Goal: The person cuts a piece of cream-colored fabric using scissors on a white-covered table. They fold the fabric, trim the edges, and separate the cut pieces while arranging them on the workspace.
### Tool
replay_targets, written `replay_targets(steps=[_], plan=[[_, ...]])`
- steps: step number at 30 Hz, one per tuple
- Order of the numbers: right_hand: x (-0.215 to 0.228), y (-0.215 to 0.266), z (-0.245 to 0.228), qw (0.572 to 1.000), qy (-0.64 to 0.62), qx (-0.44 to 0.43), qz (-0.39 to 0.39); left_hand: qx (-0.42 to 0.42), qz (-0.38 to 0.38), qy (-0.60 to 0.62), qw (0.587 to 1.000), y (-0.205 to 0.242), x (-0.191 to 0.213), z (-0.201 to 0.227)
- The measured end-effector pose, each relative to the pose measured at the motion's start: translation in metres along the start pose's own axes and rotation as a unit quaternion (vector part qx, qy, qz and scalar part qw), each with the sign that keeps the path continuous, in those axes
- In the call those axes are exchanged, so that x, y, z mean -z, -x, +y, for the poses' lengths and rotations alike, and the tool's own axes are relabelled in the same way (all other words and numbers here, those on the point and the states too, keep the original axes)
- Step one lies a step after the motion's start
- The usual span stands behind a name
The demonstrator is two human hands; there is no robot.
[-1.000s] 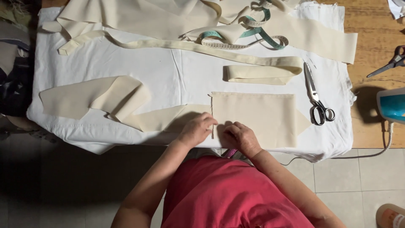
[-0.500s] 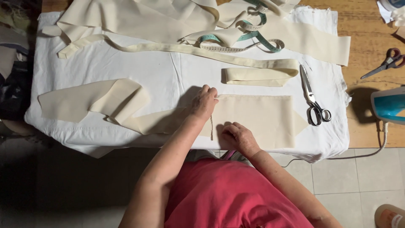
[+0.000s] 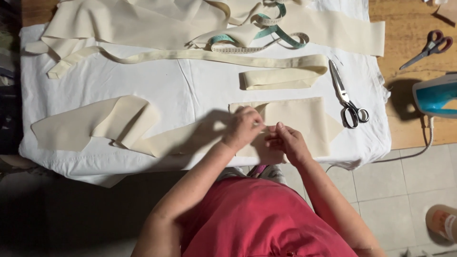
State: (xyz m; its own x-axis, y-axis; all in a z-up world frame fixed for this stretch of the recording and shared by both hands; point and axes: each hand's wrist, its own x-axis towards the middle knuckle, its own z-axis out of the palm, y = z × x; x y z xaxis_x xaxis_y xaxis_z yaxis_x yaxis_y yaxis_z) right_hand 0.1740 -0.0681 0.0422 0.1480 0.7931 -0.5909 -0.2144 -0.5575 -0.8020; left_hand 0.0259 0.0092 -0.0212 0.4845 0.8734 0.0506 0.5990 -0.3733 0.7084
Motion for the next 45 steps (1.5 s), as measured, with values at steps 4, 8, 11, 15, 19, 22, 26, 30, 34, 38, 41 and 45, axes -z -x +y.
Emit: replay_targets(steps=[4, 8, 11, 15, 19, 22, 26, 30, 34, 38, 41, 45], plan=[[-0.003, 0.004, -0.012, 1.0, -0.018, -0.019, 0.005, -0.106, 0.039, 0.02, 0.993, 0.017, -0.011, 0.012], [0.019, -0.02, 0.021, 0.993, 0.085, 0.029, 0.076, -0.127, 0.009, 0.153, 0.98, 0.034, 0.012, 0.008], [0.043, -0.024, 0.036, 0.961, 0.254, 0.007, 0.105, -0.18, -0.014, 0.063, 0.982, 0.046, 0.035, -0.001], [0.047, -0.017, 0.038, 0.926, 0.361, -0.018, 0.113, -0.21, -0.026, 0.002, 0.977, 0.066, 0.037, -0.013], [0.035, 0.003, 0.026, 0.911, 0.394, -0.02, 0.118, -0.203, 0.001, 0.01, 0.979, 0.075, 0.028, -0.022], [0.03, 0.009, 0.021, 0.908, 0.402, -0.01, 0.114, -0.194, 0.039, 0.002, 0.98, 0.073, 0.031, -0.013], [0.032, 0.006, 0.027, 0.9, 0.421, 0.014, 0.115, -0.212, 0.081, -0.031, 0.973, 0.064, 0.009, -0.004], [0.035, 0.003, 0.029, 0.9, 0.423, 0.031, 0.105, -0.241, 0.09, -0.04, 0.966, 0.05, -0.013, 0.026], [0.045, 0.0, 0.04, 0.904, 0.413, 0.034, 0.107, -0.259, 0.111, -0.112, 0.953, 0.04, -0.024, 0.036], [0.039, 0.009, 0.025, 0.909, 0.401, 0.046, 0.105, -0.25, 0.066, -0.174, 0.95, 0.043, -0.022, 0.033], [0.051, 0.002, 0.033, 0.903, 0.415, 0.017, 0.11, -0.246, 0.03, -0.203, 0.947, 0.048, -0.018, 0.034], [0.061, 0.001, 0.038, 0.911, 0.397, 0.028, 0.11, -0.238, 0.014, -0.211, 0.948, 0.046, -0.021, 0.034]])
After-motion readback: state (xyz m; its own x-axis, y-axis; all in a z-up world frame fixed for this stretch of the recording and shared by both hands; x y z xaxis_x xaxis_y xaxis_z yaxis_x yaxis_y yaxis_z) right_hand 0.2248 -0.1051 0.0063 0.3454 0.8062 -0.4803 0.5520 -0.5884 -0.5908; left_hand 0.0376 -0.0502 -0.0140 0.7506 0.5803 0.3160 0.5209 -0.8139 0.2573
